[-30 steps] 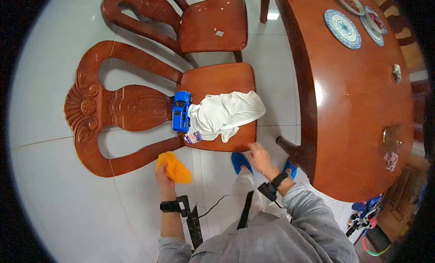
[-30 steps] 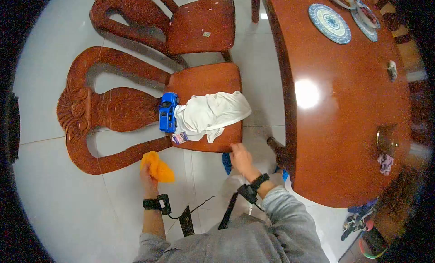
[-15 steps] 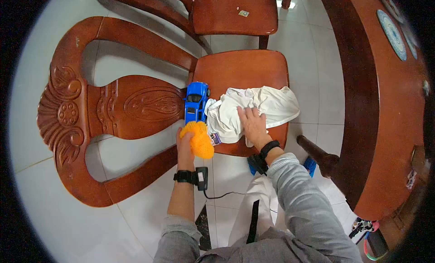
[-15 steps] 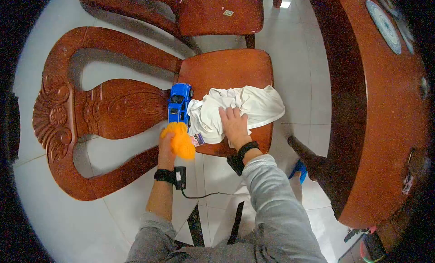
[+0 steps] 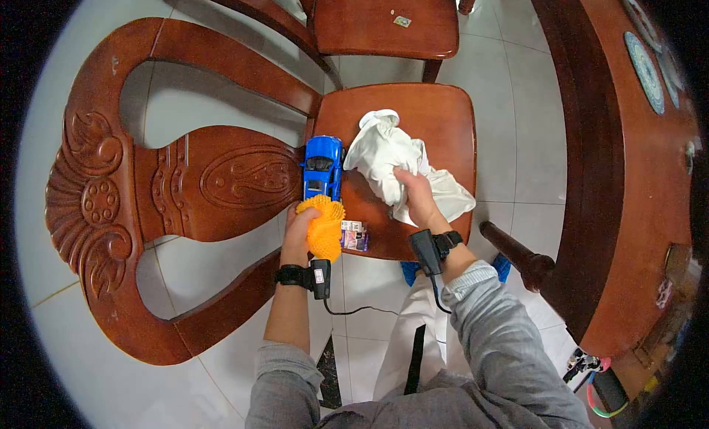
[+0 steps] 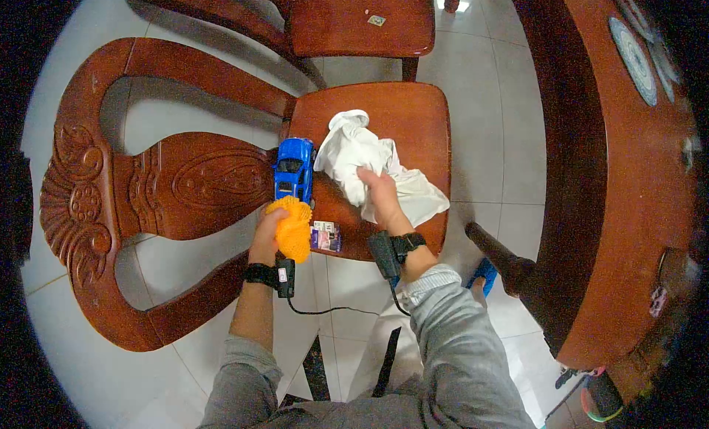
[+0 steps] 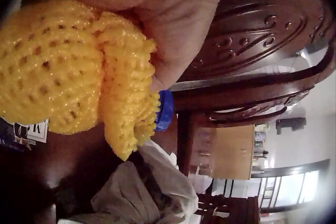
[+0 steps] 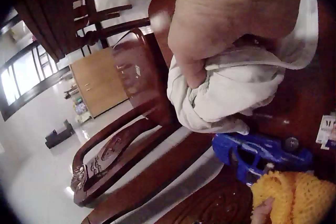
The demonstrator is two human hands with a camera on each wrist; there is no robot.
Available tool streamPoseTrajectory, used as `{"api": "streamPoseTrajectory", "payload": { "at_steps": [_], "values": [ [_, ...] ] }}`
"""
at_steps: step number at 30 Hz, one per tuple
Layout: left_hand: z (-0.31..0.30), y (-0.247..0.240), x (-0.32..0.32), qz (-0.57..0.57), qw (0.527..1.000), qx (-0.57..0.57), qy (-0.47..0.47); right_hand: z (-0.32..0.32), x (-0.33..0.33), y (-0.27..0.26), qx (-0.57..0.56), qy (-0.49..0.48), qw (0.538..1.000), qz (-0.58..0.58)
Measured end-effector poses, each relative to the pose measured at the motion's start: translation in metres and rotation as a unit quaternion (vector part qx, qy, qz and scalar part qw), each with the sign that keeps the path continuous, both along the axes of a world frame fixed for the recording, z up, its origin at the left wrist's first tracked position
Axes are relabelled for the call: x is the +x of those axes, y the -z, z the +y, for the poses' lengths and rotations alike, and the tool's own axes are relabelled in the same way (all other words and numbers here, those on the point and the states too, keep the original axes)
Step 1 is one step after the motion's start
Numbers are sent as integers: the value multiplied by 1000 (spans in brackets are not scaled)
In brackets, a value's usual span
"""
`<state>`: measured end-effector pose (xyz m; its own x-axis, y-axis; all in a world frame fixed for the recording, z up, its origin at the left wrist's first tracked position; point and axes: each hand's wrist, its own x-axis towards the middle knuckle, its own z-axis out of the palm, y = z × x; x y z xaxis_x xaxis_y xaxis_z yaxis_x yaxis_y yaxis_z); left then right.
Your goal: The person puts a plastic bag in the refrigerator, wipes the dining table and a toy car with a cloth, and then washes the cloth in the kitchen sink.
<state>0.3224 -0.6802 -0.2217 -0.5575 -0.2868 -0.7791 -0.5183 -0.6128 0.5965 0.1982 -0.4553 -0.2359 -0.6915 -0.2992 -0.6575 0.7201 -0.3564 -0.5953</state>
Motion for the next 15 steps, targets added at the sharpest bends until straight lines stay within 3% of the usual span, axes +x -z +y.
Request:
{"api": "streamPoseTrajectory", "payload": {
  "at_steps": [4,6,8,12,14,15],
  "values": [
    [14,-22,-12,25,995,96,30,-38,16,27,-59,-92,994,7],
    [35,-24,-21,21,999,-46,16,-55,19,26,-17,-135,990,24],
    [45,-33,-27,24,998,-47,17,-62,20,22,42,-148,988,7],
    [56,-38,-36,45,997,-59,30,-64,14,0,9,-124,992,15],
    [68,-55,-39,47,996,-66,49,-55,10,-14,-14,-82,995,59],
    [76,-73,-36,84,993,-65,41,-51,9,-22,28,-86,990,107]
  ]
}}
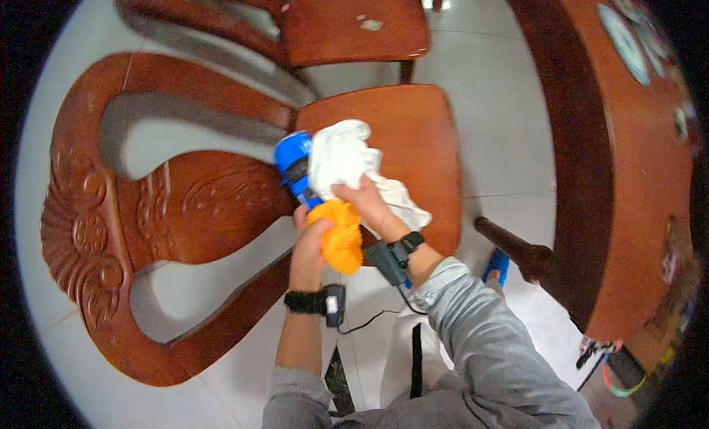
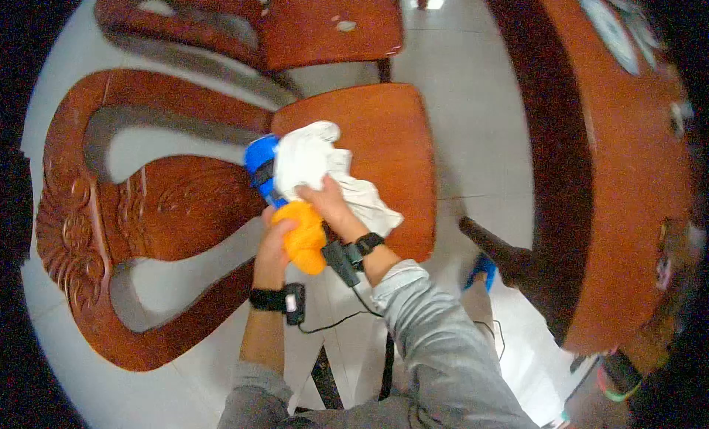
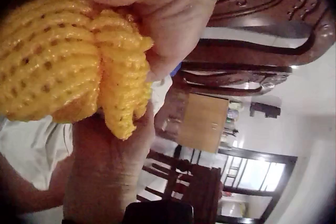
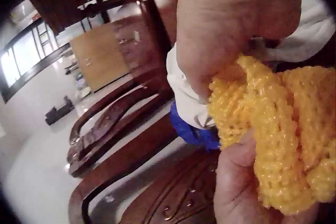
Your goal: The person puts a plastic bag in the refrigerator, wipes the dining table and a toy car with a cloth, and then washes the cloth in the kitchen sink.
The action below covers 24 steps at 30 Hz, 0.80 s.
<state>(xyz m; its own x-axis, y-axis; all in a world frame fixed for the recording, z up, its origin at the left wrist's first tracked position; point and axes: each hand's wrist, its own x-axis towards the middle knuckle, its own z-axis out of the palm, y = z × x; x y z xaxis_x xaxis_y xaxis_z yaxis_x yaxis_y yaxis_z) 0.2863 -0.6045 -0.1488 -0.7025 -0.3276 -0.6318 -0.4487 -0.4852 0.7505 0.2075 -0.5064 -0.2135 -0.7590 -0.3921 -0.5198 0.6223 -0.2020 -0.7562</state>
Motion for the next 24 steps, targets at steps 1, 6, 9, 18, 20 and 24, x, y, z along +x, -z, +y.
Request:
{"api": "streamPoseTrajectory", "payload": {
  "at_steps": [1,6,9,18,20,24],
  "values": [
    [9,-11,6,39,999,11,-1,2,1,0,50,-24,997,55],
    [55,-78,57,84,991,-55,84,54,23,-79,230,-56,940,244],
    [78,-124,70,76,989,-6,128,103,45,-144,247,-51,926,281],
    [152,-252,159,198,750,-463,429,224,148,-235,163,-22,931,327],
    [186,-267,180,186,767,-444,425,258,172,-246,141,-13,933,330],
    [275,-310,214,160,826,-370,393,338,208,-281,89,-7,940,329]
  ]
}}
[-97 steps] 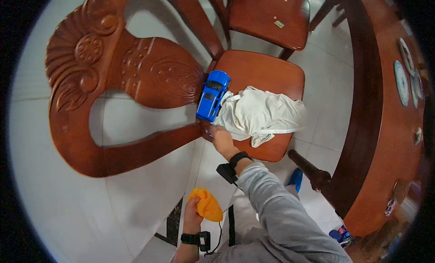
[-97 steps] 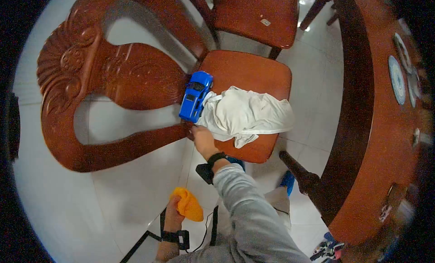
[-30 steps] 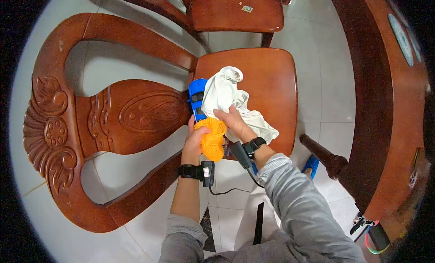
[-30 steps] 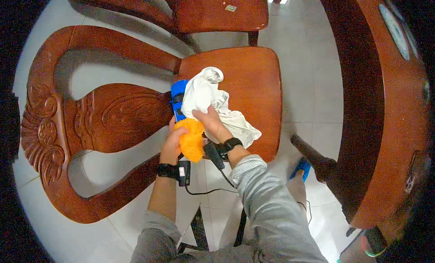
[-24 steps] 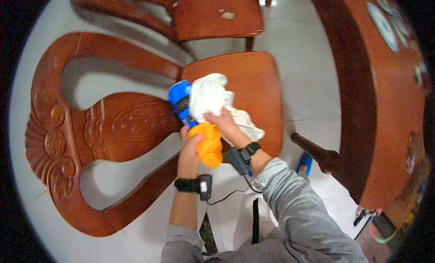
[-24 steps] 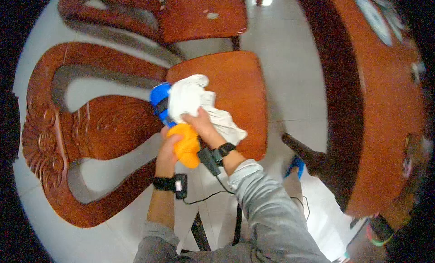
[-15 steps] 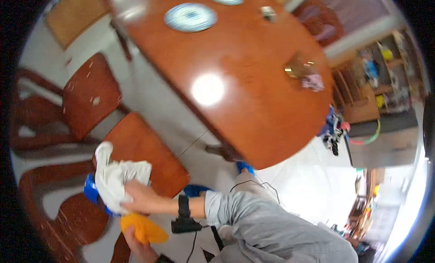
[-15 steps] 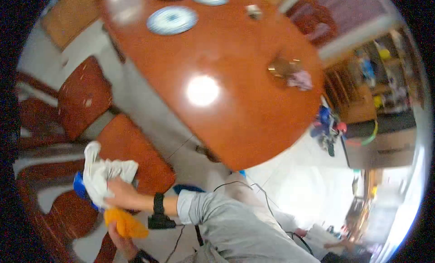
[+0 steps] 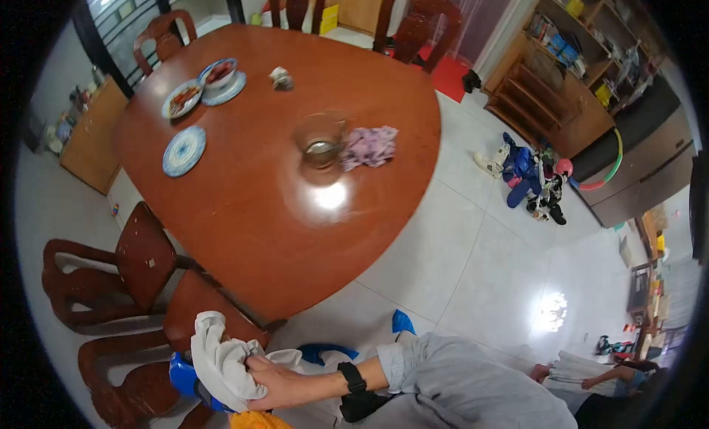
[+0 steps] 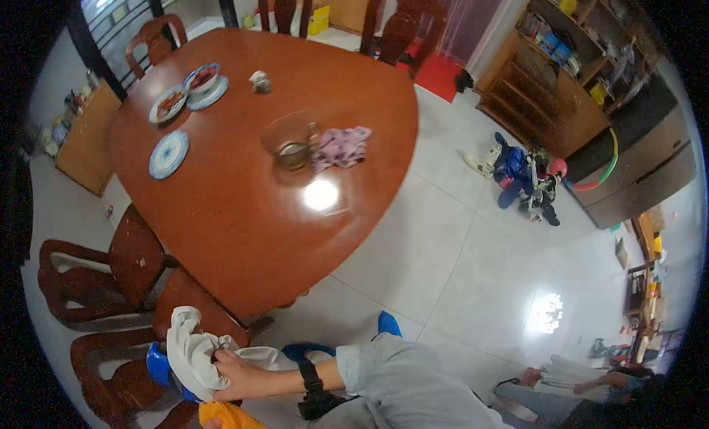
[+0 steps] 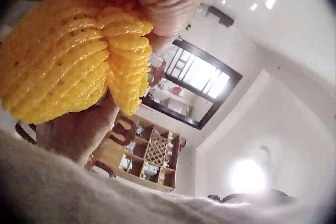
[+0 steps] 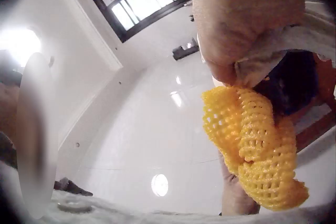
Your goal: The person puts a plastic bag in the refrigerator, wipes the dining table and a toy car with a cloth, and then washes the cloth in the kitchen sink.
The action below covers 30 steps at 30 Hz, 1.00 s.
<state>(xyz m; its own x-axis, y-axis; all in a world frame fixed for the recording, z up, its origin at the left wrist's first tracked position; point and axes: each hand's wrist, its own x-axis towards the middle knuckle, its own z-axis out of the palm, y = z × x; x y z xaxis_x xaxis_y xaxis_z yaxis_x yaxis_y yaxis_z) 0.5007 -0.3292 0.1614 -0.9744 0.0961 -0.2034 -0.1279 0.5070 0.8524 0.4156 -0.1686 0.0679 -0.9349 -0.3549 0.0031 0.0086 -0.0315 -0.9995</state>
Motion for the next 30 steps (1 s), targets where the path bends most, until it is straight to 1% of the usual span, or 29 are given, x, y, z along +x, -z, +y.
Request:
{"api": "streamPoseTrajectory", "payload": {
  "at_steps": [1,2,3,4,5,6,9,10,11,12,13,15,17,19,21,23,25,26,27,28,29,30],
  "values": [
    [23,-9,2,7,1000,-5,5,25,8,-9,0,39,999,33],
    [45,-16,1,18,999,-23,37,49,15,-17,2,77,995,67],
    [65,-22,3,29,997,-39,68,72,24,-20,0,79,994,75],
    [84,-26,3,36,996,-42,70,94,29,-18,31,121,987,96],
    [105,-29,6,55,993,-24,97,116,38,-20,62,164,978,116],
    [128,-29,5,73,989,-4,127,145,45,-30,50,211,964,154],
    [188,-15,-7,115,967,61,220,220,62,-44,105,249,956,113],
    [208,0,-14,117,965,63,226,243,66,-46,107,255,954,114],
    [227,20,-22,31,964,171,201,263,70,-45,115,289,944,113],
    [251,20,-26,-57,945,272,172,283,75,-44,121,323,932,110],
    [274,17,-24,-80,932,313,162,303,80,-46,118,329,931,107],
    [326,8,-37,-210,879,406,138,341,89,-46,106,372,918,83],
    [372,-4,-39,-237,881,385,137,375,94,-40,114,402,906,68],
    [410,-10,-48,-262,881,369,137,406,93,-36,80,409,907,57],
    [457,-17,-54,-332,852,388,118,446,92,-31,88,425,898,67],
    [494,-4,-65,-342,844,387,145,484,92,-34,114,452,884,31],
    [537,-5,-77,-353,833,388,179,529,90,-33,110,467,876,43],
    [536,-2,-86,-375,821,389,183,527,83,-32,89,477,874,35],
    [571,-8,-83,-397,812,386,183,561,88,-40,61,485,872,25],
    [593,-10,-86,-394,809,391,191,580,92,-45,97,502,859,15],
    [614,-12,-88,-407,804,383,202,600,93,-47,99,506,857,19],
    [633,-13,-89,-421,801,370,211,618,95,-49,59,505,861,10]
  ]
}}
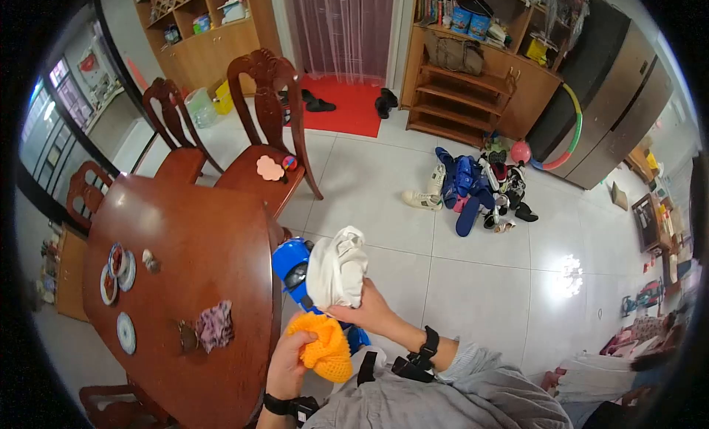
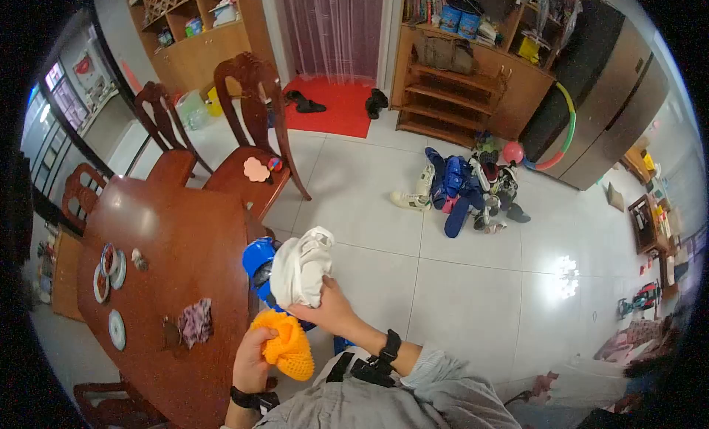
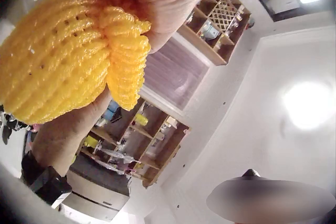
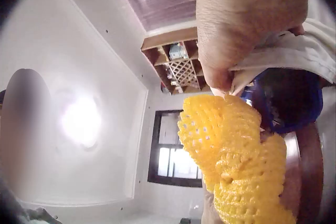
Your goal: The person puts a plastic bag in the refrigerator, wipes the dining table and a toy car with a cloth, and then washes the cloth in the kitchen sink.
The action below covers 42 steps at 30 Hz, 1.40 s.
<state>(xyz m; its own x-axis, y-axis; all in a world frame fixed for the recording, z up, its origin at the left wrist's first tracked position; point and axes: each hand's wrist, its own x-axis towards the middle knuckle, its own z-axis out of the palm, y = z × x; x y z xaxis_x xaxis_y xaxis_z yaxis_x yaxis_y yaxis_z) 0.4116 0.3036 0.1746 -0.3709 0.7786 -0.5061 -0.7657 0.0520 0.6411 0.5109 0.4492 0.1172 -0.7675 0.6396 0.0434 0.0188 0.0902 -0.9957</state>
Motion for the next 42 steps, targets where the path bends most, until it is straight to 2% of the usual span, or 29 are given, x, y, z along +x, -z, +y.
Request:
{"api": "streamPoseTrajectory", "payload": {
  "at_steps": [1,2,5,8,11,15,17,18,19,21,22,24,26,27,29,30,31,34,37,39,40,42],
  "values": [
    [17,-1,0,-7,1000,-11,19,15,4,-1,-41,-3,999,12],
    [34,3,-1,-6,999,-12,34,27,9,9,-24,33,999,-18],
    [69,27,-5,-48,995,-11,87,54,25,18,-52,42,997,-25],
    [117,28,11,-48,992,-4,120,97,46,17,-15,78,997,12],
    [151,0,46,-23,995,-26,97,139,71,32,11,47,999,-19],
    [207,-8,97,-1,998,-27,64,201,114,19,16,30,999,-6],
    [234,-16,125,187,976,26,108,238,137,12,-49,-2,999,-11],
    [250,-27,138,77,994,-7,75,252,144,4,-61,-7,998,35],
    [263,-22,146,81,996,-10,45,264,153,-5,-62,-37,997,38],
    [290,-5,151,-59,995,4,78,286,166,-19,-55,5,997,46],
    [299,-8,156,-62,995,-8,73,296,170,-20,-56,-11,997,49],
    [314,-9,157,-58,996,-8,69,311,175,-20,-119,1,993,-24],
    [326,-15,157,-55,995,-11,81,327,169,-17,-75,-4,997,12],
    [328,-24,160,25,997,15,74,336,170,-13,-32,9,999,39],
    [346,-29,166,157,979,80,105,356,167,13,-44,3,997,57],
    [359,-25,161,79,988,79,104,361,168,-8,12,35,998,56],
    [372,-22,156,3,993,73,96,373,171,-6,-2,17,1000,19],
    [416,6,138,-42,991,22,125,405,174,-5,-28,36,999,-9],
    [468,43,123,-98,983,41,150,446,179,-16,-52,62,995,-66],
    [489,39,117,-105,981,43,159,465,174,-10,-84,116,986,-85],
    [505,36,112,-105,980,40,164,478,171,0,-66,147,986,-37],
    [532,29,100,-100,977,36,183,505,168,18,-30,181,981,-63]
  ]
}}
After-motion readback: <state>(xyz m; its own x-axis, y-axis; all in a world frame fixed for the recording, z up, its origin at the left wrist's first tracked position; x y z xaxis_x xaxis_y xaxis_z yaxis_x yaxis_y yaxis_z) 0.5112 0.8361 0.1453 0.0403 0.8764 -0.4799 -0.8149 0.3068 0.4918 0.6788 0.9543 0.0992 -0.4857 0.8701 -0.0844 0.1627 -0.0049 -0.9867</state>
